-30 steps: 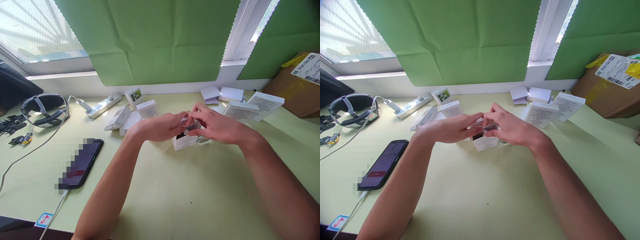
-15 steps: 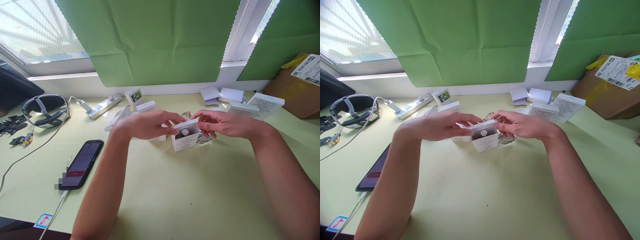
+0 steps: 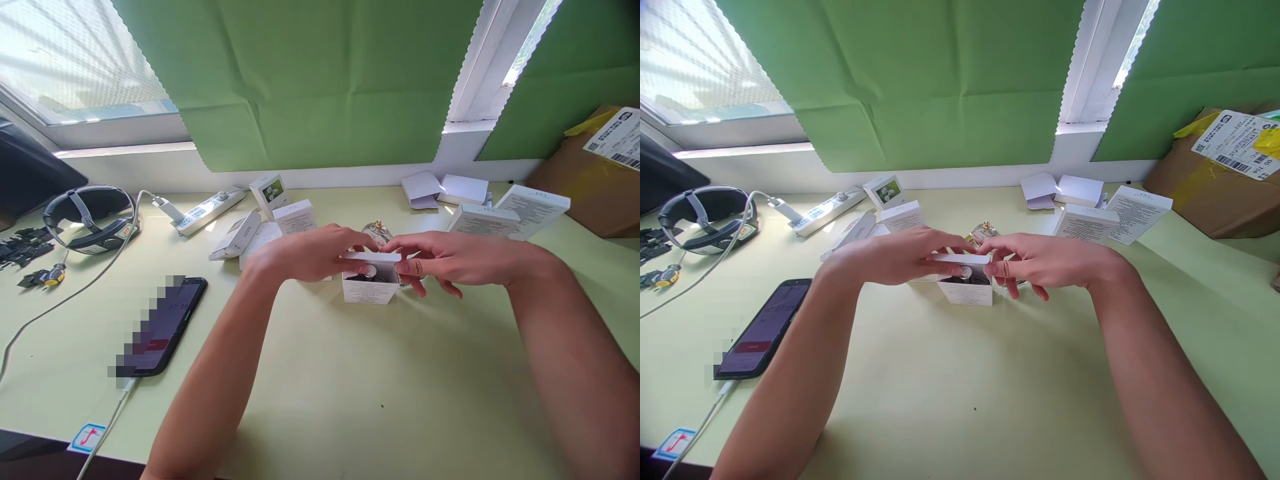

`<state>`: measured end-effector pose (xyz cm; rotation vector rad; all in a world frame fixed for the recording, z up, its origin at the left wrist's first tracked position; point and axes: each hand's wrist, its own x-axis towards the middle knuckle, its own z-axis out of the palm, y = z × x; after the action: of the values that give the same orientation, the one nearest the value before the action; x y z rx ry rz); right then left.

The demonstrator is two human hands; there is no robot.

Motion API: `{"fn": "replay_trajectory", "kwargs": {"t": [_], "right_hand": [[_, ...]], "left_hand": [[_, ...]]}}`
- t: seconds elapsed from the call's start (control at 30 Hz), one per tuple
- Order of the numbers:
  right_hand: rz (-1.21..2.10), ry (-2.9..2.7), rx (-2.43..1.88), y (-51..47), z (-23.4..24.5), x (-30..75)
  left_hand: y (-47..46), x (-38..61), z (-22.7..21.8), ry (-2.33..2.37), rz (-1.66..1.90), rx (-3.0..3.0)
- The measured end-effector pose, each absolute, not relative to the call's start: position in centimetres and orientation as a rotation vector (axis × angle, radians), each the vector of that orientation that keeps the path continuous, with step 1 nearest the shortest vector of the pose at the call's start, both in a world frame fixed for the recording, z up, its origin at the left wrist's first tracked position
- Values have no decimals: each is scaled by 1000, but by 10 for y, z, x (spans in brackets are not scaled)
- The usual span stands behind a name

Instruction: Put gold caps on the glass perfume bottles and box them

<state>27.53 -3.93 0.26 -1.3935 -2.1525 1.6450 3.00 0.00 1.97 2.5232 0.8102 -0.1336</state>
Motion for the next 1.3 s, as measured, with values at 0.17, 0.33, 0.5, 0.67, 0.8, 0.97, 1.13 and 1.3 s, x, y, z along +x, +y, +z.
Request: {"fn": "replay_trajectory", "kwargs": {"t": [0.17,0.33,0.5,0.67,0.8,0.97,1.13,1.3], "right_hand": [[1677,-2162,-1442,-38,-2,276],[1683,-2163,-1497,-41,2,272],[1471,-2161,-1548,-42,6,266],[1326,-2189,-1565,-41,5,263],[1244,-2207,-1551,-41,7,264],[1263,-2232,-1566,-42,9,263],[1349,-2245,-1576,-43,7,260],[1252,-2299,-1569,-44,7,262]], "left_hand": [[0,29,24,799,-76,2601],[-3,27,29,794,-115,2556],[-2,24,32,807,-148,2484],[0,28,28,823,-177,2485],[1,28,28,838,-184,2470],[-1,23,32,832,-157,2457],[-2,21,33,842,-158,2456],[1,27,26,813,-207,2505]]}}
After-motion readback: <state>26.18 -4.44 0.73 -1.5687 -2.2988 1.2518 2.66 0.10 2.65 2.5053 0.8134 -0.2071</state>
